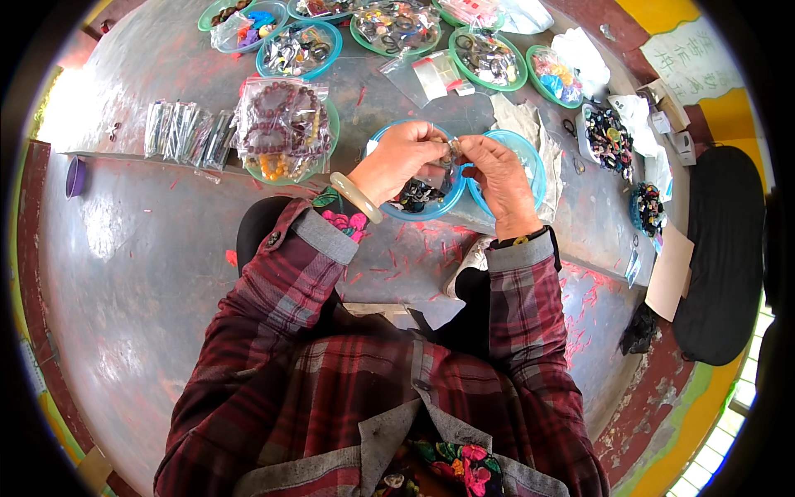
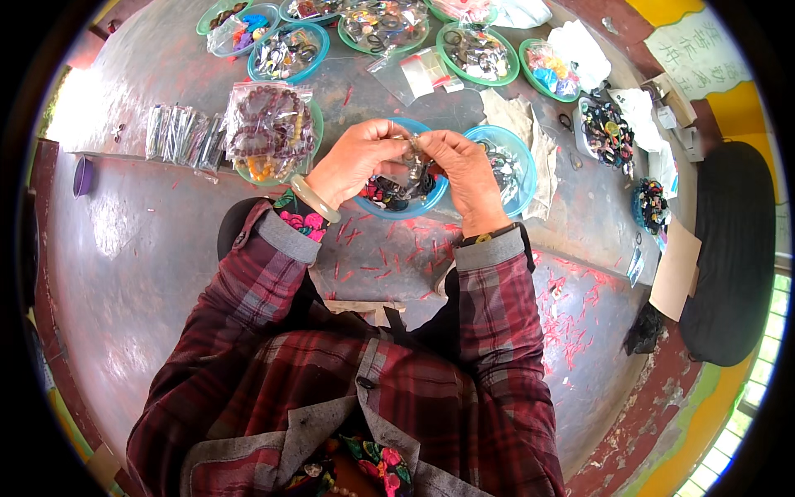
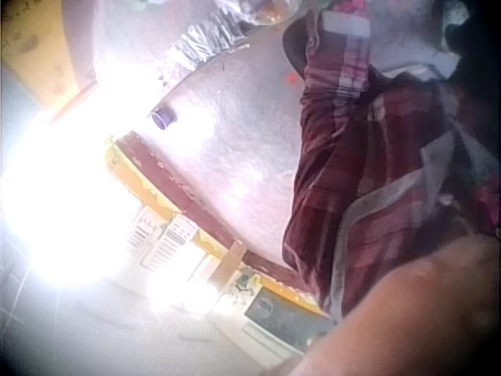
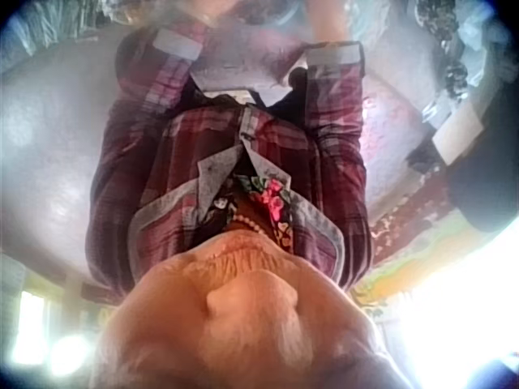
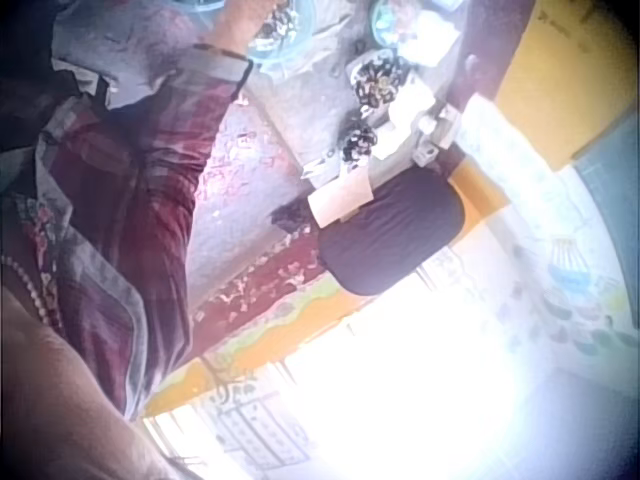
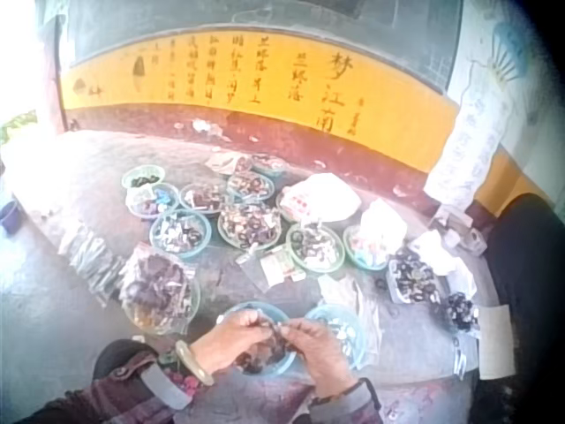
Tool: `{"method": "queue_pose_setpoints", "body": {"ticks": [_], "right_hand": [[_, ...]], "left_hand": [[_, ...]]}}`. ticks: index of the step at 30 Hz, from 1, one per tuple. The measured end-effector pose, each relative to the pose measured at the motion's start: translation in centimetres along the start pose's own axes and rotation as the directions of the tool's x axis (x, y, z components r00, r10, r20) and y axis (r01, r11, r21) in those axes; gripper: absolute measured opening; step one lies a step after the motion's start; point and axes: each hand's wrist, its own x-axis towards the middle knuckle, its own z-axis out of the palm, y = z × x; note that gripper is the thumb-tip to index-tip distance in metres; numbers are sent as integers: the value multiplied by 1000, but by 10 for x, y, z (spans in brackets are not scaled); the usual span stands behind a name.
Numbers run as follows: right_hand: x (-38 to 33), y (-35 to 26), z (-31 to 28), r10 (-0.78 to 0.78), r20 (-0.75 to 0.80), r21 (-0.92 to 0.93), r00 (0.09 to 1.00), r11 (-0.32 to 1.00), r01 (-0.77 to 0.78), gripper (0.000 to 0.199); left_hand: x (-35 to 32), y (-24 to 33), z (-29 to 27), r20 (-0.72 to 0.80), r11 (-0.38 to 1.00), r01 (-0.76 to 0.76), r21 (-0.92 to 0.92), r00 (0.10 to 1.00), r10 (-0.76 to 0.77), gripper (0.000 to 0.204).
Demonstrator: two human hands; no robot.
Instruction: The person sits at a low table and repeatedly picks up small hair accessories, such as hair ties and clips, from blue bowls. They place each item into a small clear plastic bag, often attaching a white paper tag to the bag before setting it aside.
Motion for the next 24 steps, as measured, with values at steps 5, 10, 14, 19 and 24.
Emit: {"method": "queue_pose_setpoints", "body": {"ticks": [5, 10, 14, 19, 24], "right_hand": [[-3, -1, 6, -111, -17, -102, 994, 989, 109, 17], [-2, 2, 9, -335, -108, -456, 936, 854, 253, 19], [-3, 3, 12, -420, -154, -431, 894, 843, 322, 16], [-1, 7, 9, -573, -52, -641, 818, 647, 413, 10], [-3, 2, 13, -452, -154, -589, 879, 756, 286, 9]], "left_hand": [[0, -1, -1, -10, 999, -29, -40, 1000, 29, 14], [-4, 4, 1, 9, 996, 9, -90, 1000, -9, 13], [-3, 3, 1, -23, 992, 4, -127, 1000, -7, 13], [-1, 0, 0, 9, 986, -3, -166, 1000, 4, 14], [-4, 5, 1, 50, 986, 36, -165, 998, -29, 16]]}}
